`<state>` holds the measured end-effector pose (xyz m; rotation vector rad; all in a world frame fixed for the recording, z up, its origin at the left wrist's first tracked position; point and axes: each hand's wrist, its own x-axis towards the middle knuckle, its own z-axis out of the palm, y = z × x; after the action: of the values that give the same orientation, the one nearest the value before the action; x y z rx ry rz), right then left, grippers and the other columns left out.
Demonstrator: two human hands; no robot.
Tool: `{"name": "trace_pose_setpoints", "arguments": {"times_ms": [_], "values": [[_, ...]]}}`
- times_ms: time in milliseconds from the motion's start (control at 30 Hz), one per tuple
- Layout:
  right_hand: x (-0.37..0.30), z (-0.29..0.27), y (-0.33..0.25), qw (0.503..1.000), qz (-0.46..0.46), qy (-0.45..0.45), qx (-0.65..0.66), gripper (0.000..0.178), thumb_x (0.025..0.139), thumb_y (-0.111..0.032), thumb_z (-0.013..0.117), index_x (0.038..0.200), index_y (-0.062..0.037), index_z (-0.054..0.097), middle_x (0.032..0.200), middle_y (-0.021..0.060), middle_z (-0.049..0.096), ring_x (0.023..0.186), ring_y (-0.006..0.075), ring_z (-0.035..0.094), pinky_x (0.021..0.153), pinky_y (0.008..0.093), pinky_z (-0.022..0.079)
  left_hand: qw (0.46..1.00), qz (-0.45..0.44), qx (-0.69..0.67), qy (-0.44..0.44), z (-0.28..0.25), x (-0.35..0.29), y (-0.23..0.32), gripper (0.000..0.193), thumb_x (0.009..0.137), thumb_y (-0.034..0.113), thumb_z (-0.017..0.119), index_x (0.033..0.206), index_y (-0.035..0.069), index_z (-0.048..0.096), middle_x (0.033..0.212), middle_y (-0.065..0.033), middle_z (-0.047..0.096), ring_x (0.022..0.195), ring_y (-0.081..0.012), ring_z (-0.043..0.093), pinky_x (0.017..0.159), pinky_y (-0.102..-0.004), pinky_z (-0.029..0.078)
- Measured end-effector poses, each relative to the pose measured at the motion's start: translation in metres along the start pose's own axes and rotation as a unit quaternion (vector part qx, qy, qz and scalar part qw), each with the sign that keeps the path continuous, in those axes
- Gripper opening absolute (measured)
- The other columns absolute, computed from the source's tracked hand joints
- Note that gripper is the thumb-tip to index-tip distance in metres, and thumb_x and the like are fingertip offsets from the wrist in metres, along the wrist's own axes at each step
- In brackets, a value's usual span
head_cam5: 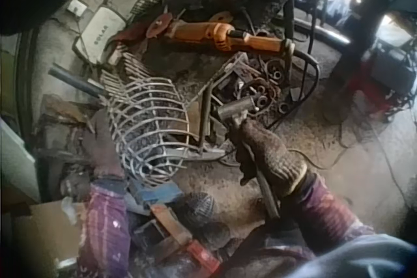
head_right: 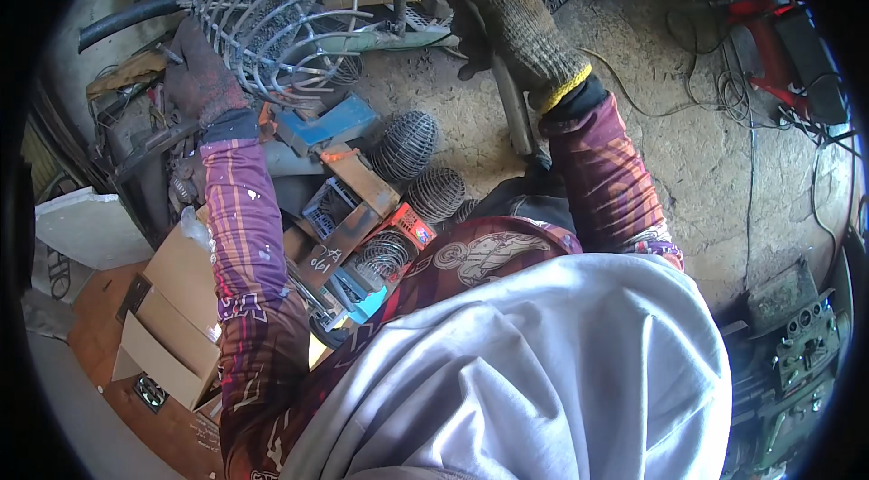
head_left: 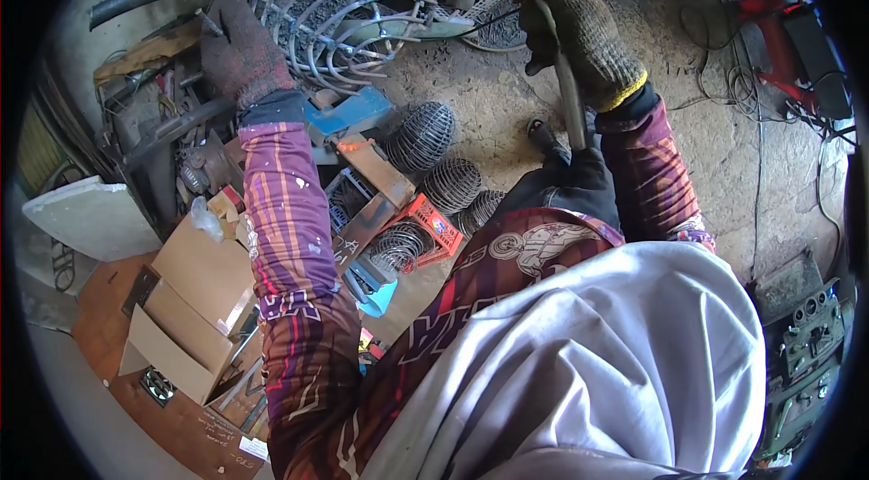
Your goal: The person welds a metal rod onto a wire cage, uses a hammer to shape a metal part against the cage, and then uses a handheld angle grinder to grind the metal surface.
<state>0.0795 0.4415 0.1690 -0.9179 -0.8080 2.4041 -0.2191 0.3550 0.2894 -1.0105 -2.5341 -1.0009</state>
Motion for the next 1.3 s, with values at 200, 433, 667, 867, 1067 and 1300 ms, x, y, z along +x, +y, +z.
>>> {"name": "trace_pose_setpoints", "arguments": {"times_ms": [200, 433, 667, 867, 1067, 1300], "values": [[0.002, 0.002, 0.004, 1.0, -0.013, -0.002, -0.005, 0.051, 0.097, -0.055, 0.054, 0.113, -0.0075, 0.064, 0.073, 0.004, 0.057, 0.058, 0.0135, 0.058, 0.049, 0.0326, 0.056, 0.997, -0.006, -0.062, 0.033, 0.007, -0.002, 0.006, 0.041, 0.09, 0.031, 0.066, 0.11, -0.004, 0.07, 0.103, -0.0139, 0.073, 0.09, -0.0229, 0.067, 0.083, -0.0356, 0.051], [-0.01, 0.022, 0.014, 0.996, 0.044, 0.004, -0.08, 0.053, 0.098, -0.056, 0.051, 0.116, -0.0067, 0.058, 0.076, 0.0054, 0.058, 0.06, 0.0147, 0.06, 0.05, 0.0308, 0.055, 0.995, 0.009, -0.102, -0.015, 0.003, 0.007, -0.02, 0.035, 0.094, 0.027, 0.062, 0.114, -0.001, 0.069, 0.108, -0.0132, 0.072, 0.098, -0.0226, 0.067, 0.089, -0.0346, 0.05], [-0.003, -0.011, 0.034, 0.809, -0.289, -0.019, -0.512, 0.054, 0.091, -0.046, 0.066, 0.127, -0.0068, 0.058, 0.1, 0.0196, 0.068, 0.092, 0.0377, 0.068, 0.077, 0.0427, 0.055, 0.991, 0.011, -0.129, -0.017, 0.002, 0.006, -0.022, 0.035, 0.094, 0.025, 0.061, 0.115, -0.003, 0.068, 0.109, -0.0135, 0.071, 0.098, -0.0215, 0.065, 0.089, -0.0347, 0.05], [0.019, -0.006, 0.031, 0.836, -0.321, -0.001, -0.444, 0.057, 0.088, -0.047, 0.069, 0.126, -0.006, 0.058, 0.098, 0.0199, 0.069, 0.09, 0.0391, 0.068, 0.074, 0.0433, 0.055, 0.993, 0.002, -0.118, -0.013, 0.001, 0.007, -0.025, 0.035, 0.095, 0.024, 0.062, 0.116, -0.003, 0.068, 0.11, -0.013, 0.071, 0.098, -0.0206, 0.065, 0.089, -0.035, 0.05], [0.028, -0.003, 0.035, 0.849, -0.332, -0.009, -0.41, 0.054, 0.089, -0.044, 0.069, 0.126, -0.0054, 0.059, 0.1, 0.0201, 0.069, 0.088, 0.0395, 0.068, 0.073, 0.0414, 0.055, 0.988, -0.017, -0.154, -0.02, 0.0, 0.01, -0.034, 0.032, 0.096, 0.02, 0.061, 0.117, -0.004, 0.067, 0.111, -0.014, 0.07, 0.098, -0.0197, 0.065, 0.09, -0.0343, 0.05], [0.04, -0.004, 0.031, 0.808, -0.345, -0.043, -0.475, 0.066, 0.086, -0.048, 0.068, 0.135, -0.007, 0.054, 0.097, 0.0175, 0.069, 0.085, 0.0363, 0.069, 0.071, 0.0422, 0.055, 0.985, -0.005, -0.17, -0.017, -0.002, 0.004, -0.021, 0.034, 0.096, 0.019, 0.06, 0.118, -0.007, 0.065, 0.111, -0.016, 0.07, 0.099, -0.0208, 0.065, 0.09, -0.0342, 0.051]]}}
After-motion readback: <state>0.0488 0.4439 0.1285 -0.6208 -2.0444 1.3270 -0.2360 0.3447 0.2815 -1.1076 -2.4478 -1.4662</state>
